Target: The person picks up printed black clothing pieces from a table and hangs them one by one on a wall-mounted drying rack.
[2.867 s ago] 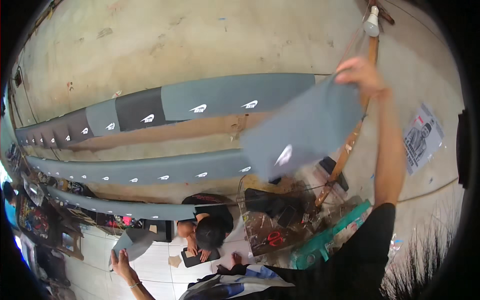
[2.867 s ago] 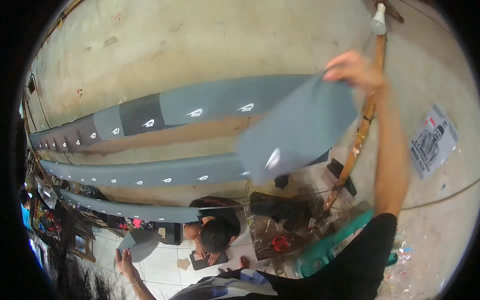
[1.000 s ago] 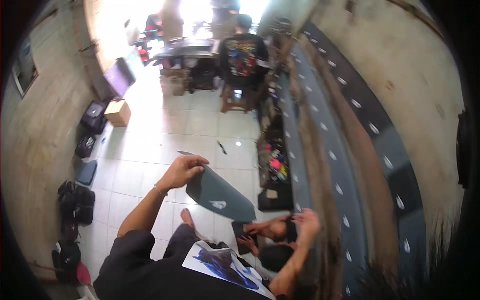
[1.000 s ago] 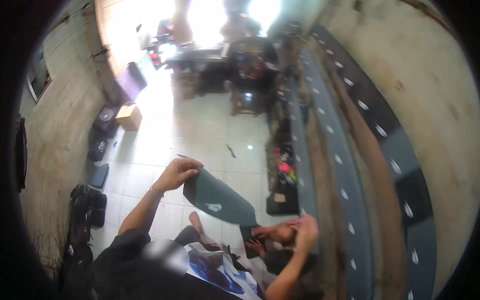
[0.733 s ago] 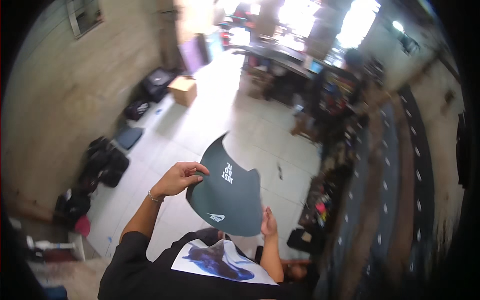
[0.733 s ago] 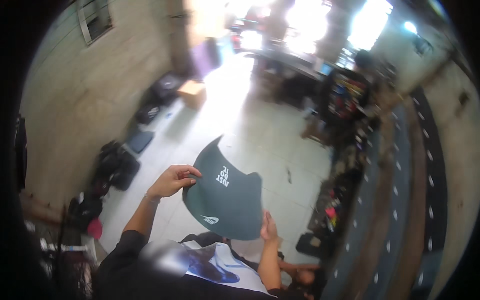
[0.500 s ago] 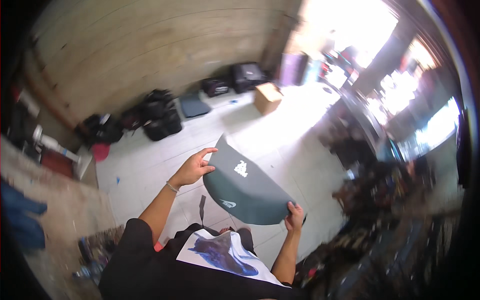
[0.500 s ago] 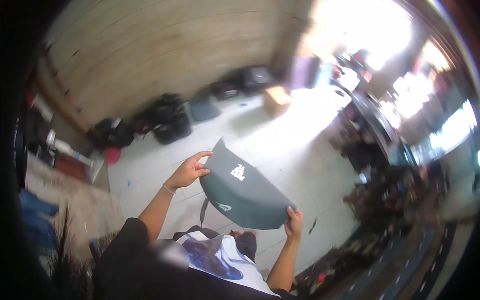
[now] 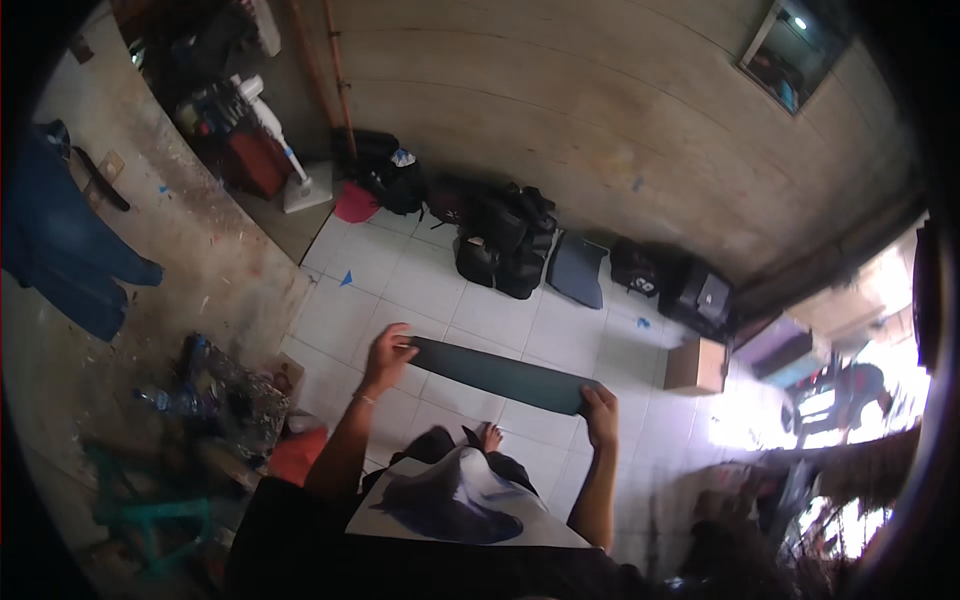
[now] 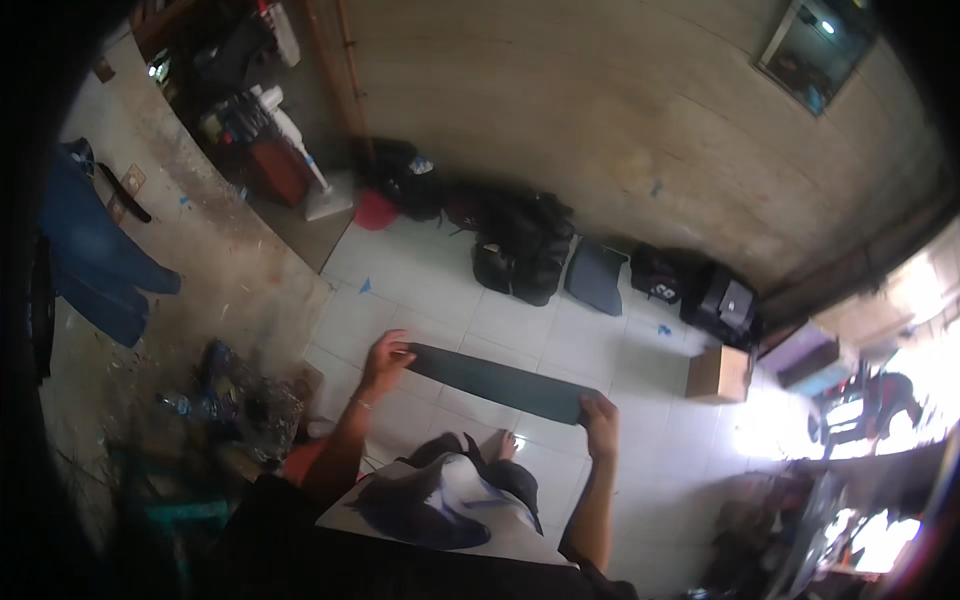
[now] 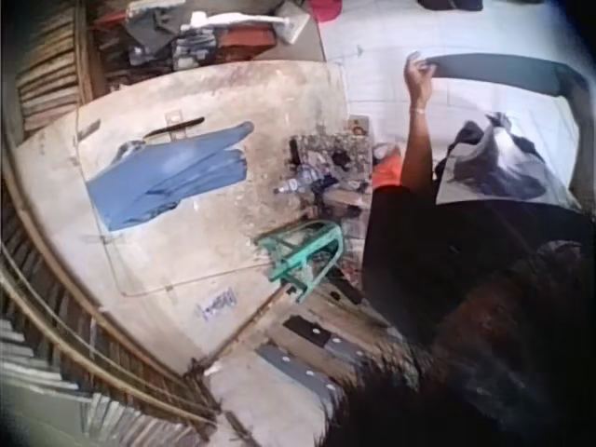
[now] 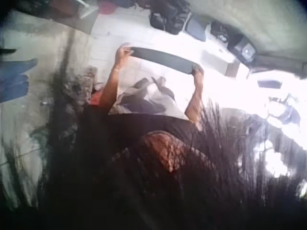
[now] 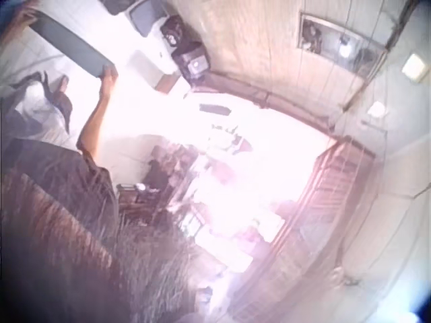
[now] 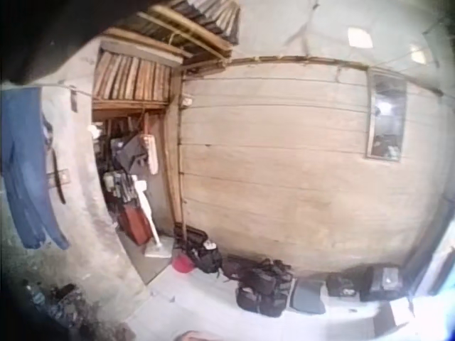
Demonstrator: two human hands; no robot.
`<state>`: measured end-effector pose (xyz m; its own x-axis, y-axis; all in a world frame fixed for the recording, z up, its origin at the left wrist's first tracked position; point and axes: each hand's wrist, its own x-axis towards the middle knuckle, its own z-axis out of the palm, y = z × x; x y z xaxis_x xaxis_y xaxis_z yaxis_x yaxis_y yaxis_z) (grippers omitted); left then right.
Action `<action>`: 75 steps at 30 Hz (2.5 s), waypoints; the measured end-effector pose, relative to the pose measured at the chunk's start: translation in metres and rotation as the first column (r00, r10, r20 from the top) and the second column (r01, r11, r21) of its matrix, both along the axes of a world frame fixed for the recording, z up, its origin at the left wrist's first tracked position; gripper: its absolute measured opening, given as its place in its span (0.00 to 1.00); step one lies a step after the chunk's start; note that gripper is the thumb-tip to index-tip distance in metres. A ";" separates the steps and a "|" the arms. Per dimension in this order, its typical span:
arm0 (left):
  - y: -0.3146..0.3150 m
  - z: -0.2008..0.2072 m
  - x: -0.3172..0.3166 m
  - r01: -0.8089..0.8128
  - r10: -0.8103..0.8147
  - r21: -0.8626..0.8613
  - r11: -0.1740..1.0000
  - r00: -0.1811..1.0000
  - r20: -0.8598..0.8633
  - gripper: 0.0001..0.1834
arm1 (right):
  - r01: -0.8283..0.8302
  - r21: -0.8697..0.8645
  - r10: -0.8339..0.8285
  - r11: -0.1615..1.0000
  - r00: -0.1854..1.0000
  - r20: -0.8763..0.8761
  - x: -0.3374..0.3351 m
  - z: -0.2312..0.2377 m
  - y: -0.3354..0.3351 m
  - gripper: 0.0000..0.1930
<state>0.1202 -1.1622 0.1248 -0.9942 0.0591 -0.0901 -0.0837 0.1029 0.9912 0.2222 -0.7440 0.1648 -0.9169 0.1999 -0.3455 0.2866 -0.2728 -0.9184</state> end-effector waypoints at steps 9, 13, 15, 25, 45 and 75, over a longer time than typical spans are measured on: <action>-0.109 -0.018 -0.098 -0.431 0.430 -0.003 0.902 0.900 0.078 0.24 | -0.547 0.077 0.544 0.833 0.837 0.065 -0.310 -0.001 -0.108 0.15; -0.161 -0.062 -0.195 -0.454 0.453 0.015 0.891 0.891 0.044 0.20 | -0.462 0.122 0.447 0.878 0.884 0.134 -0.406 -0.017 -0.171 0.04; -0.174 -0.045 -0.257 -0.435 0.433 -0.082 0.897 0.900 -0.046 0.18 | -0.416 0.156 0.394 0.896 0.906 0.154 -0.443 -0.023 -0.188 0.05; -0.273 -0.020 -0.570 -0.288 0.283 -0.187 0.939 0.958 -0.053 0.18 | -0.230 0.034 0.227 0.973 0.971 0.078 -0.693 -0.043 -0.245 0.07; -0.399 -0.077 -1.082 -0.272 0.275 -0.039 0.962 0.956 0.102 0.17 | 0.170 0.453 -0.168 0.875 0.985 -0.046 -1.083 -0.136 -0.400 0.07; -0.157 -0.227 -0.904 0.560 -0.894 -0.775 -0.293 0.126 0.429 0.08 | 0.502 0.597 -0.731 0.626 0.645 0.223 -0.612 -0.177 -0.314 0.10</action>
<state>-0.7840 -1.3196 -0.1022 -0.1657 0.8415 -0.5142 0.8586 0.3796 0.3445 -0.3900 -1.0584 -0.0121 -0.2917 0.8894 -0.3519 0.5767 -0.1300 -0.8066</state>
